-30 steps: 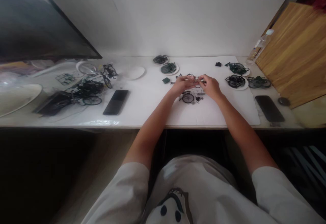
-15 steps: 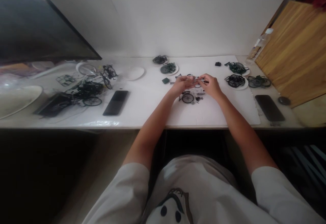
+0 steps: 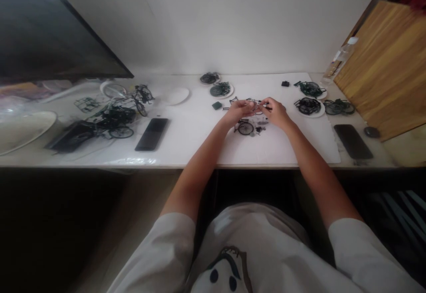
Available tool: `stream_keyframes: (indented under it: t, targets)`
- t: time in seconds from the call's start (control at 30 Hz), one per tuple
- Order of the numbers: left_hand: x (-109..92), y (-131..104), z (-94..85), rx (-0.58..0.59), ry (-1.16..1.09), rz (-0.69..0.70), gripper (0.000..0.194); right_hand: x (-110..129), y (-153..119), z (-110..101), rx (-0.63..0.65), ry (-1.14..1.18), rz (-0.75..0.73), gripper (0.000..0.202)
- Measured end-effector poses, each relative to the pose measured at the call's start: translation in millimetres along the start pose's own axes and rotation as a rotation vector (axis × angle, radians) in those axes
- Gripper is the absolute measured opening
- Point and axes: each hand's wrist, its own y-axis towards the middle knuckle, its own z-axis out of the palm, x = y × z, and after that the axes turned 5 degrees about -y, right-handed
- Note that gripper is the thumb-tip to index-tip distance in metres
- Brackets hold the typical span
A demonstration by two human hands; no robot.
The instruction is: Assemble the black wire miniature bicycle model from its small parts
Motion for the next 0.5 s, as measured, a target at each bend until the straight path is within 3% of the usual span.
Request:
stream_keyframes:
  t: [0.5]
  targets:
    - [-3.1,-2.1,2.3,0.036,-0.017,-0.009,0.054,-3.9,4.1,0.2,-0.044,-0.023,-0.101,0.042]
